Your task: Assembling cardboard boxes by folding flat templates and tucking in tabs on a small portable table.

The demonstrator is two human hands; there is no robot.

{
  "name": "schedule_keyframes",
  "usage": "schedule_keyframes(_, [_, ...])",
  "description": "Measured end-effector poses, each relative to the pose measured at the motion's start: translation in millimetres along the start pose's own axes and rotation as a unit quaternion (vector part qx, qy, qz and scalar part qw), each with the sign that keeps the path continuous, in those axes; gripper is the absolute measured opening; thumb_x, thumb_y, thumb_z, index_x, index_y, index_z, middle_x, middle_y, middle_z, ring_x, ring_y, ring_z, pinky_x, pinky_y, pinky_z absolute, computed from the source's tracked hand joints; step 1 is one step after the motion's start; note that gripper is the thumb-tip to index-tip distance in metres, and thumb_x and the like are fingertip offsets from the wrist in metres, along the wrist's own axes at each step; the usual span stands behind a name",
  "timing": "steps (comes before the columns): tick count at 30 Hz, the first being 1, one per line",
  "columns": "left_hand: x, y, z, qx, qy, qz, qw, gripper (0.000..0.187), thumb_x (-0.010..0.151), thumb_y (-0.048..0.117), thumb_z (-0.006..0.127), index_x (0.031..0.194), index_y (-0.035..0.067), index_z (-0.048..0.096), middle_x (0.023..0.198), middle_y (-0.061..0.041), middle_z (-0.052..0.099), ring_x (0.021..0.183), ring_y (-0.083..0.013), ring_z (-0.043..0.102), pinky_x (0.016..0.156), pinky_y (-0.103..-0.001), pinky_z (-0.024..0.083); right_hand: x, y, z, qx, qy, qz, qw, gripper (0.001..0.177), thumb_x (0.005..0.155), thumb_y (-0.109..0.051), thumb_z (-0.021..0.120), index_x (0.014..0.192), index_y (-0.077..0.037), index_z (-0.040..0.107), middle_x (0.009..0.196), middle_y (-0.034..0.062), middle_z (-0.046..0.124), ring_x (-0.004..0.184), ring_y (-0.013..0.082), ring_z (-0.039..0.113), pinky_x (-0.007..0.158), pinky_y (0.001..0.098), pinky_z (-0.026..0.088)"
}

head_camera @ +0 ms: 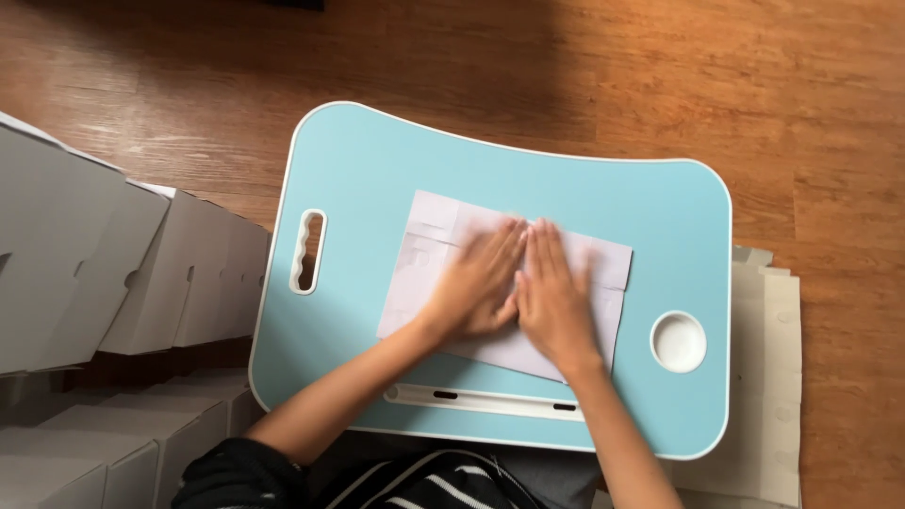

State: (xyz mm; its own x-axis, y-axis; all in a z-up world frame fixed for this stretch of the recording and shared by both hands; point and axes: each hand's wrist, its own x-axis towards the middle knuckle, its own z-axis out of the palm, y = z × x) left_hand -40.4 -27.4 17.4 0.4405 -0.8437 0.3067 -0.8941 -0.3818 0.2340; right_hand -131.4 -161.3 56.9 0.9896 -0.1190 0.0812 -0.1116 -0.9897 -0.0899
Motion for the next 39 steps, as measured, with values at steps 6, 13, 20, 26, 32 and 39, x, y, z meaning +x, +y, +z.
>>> schedule_keyframes(6, [-21,-31,-37,-0.033,0.034,-0.115,0.992,0.09,0.093,0.057,0.053,0.152,-0.009,0.04,0.154,-0.037,0.04,0.149,-0.0468,0.034,0.124,-0.055,0.022,-9,51,1,0.002,0.009,0.032,0.999,0.067,0.103,-0.039,0.041,0.161,-0.004,0.033,0.169,0.0188,0.028,0.157,0.0331,0.025,0.123,0.0632,0.012])
schedule_keyframes(13, [-6,15,-9,-0.02,-0.013,-0.19,0.982,0.079,0.095,0.038,0.049,0.154,-0.011,0.034,0.16,-0.036,0.031,0.154,-0.0471,0.022,0.125,-0.06,0.013,-1,0,-3,-0.031,0.018,0.074,0.997,0.064,0.101,-0.03,0.045,0.158,-0.002,0.04,0.166,0.0196,0.035,0.156,0.0309,0.028,0.118,0.0716,0.009])
schedule_keyframes(20, [-35,-14,-25,0.019,0.001,-0.15,0.988,0.064,0.106,0.04,0.035,0.163,0.011,0.029,0.17,-0.016,0.025,0.158,-0.0291,0.021,0.127,-0.053,0.011,-31,21,3,-0.001,0.002,0.082,0.997,0.063,0.104,-0.035,0.035,0.163,-0.011,0.03,0.172,0.0136,0.023,0.158,0.0277,0.02,0.124,0.0614,0.008])
schedule_keyframes(26, [-25,-41,-29,0.058,-0.007,-0.156,0.986,0.073,0.098,0.046,0.053,0.16,0.014,0.035,0.164,-0.015,0.034,0.156,-0.0311,0.025,0.125,-0.059,0.011,-24,55,8,0.033,0.129,0.086,0.987,0.075,0.095,-0.049,0.061,0.157,-0.01,0.045,0.163,0.0171,0.04,0.151,0.034,0.035,0.12,0.0579,0.02])
schedule_keyframes(32, [15,-108,-20,0.131,0.061,-0.067,0.987,0.048,0.097,0.04,0.062,0.141,0.026,0.049,0.109,0.007,0.063,0.108,-0.0109,0.063,0.113,-0.05,0.031,0,87,-38,0.065,0.284,0.092,0.952,0.073,0.087,-0.037,0.082,0.147,-0.007,0.054,0.153,0.0154,0.047,0.141,0.0342,0.045,0.115,0.0529,0.031])
schedule_keyframes(39, [51,-125,-41,0.214,0.181,-0.083,0.956,0.038,0.084,0.024,0.074,0.119,0.023,0.058,0.104,0.003,0.056,0.106,-0.0178,0.059,0.097,-0.039,0.04,0,57,-29,0.08,0.245,0.073,0.963,0.049,0.09,-0.023,0.075,0.135,-0.01,0.061,0.127,0.011,0.056,0.116,0.0341,0.058,0.091,0.048,0.046])
